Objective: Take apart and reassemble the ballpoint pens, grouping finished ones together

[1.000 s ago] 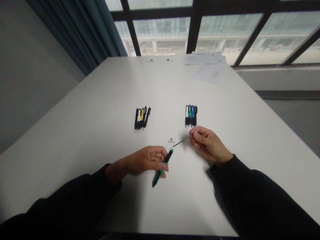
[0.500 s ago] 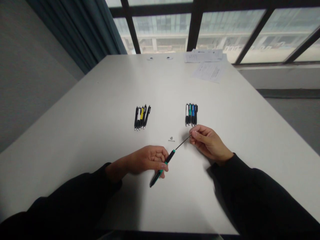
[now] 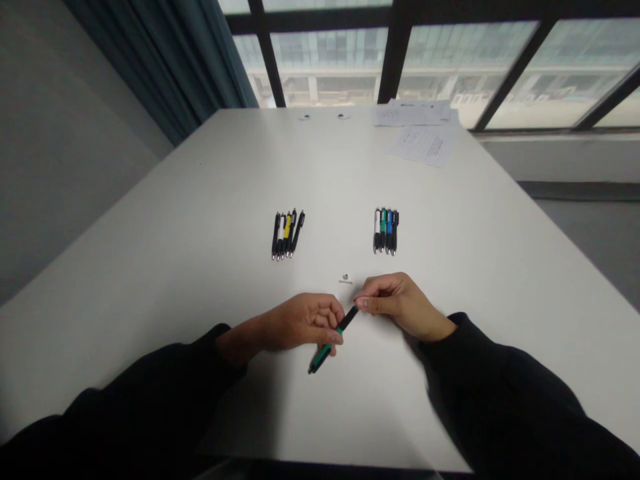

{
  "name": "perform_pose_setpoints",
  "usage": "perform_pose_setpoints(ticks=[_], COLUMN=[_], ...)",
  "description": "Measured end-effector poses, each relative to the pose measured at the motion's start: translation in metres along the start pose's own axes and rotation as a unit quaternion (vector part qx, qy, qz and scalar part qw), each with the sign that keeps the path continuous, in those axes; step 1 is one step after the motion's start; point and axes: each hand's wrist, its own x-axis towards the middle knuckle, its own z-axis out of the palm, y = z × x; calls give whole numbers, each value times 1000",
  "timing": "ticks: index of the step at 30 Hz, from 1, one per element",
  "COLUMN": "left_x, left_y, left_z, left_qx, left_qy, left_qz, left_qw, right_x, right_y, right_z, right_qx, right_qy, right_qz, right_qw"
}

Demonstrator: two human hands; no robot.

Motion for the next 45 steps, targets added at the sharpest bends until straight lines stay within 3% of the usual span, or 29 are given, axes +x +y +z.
perform_pose_setpoints(ticks=[5, 12, 21, 33, 45], left_x=[-1, 1, 1, 0, 1], left_y=[1, 0, -1, -1, -2], left_z=[2, 2, 0, 0, -1], left_qx=[6, 0, -10, -3, -9], left_qy=[16, 14, 16, 9, 17], left_qz=[3, 20, 29, 17, 18], left_qw=[1000, 1000, 999, 1000, 1000], right_x=[-1, 1, 0, -1, 1], right_y=[-5, -9, -7, -1, 5], right_z=[4, 10, 11, 0, -2], right_qx=[41, 61, 91, 6, -6], right_qy=[-18, 14, 13, -19, 5], right_qz=[10, 19, -2, -4, -18], right_qw=[999, 998, 996, 1000, 1000])
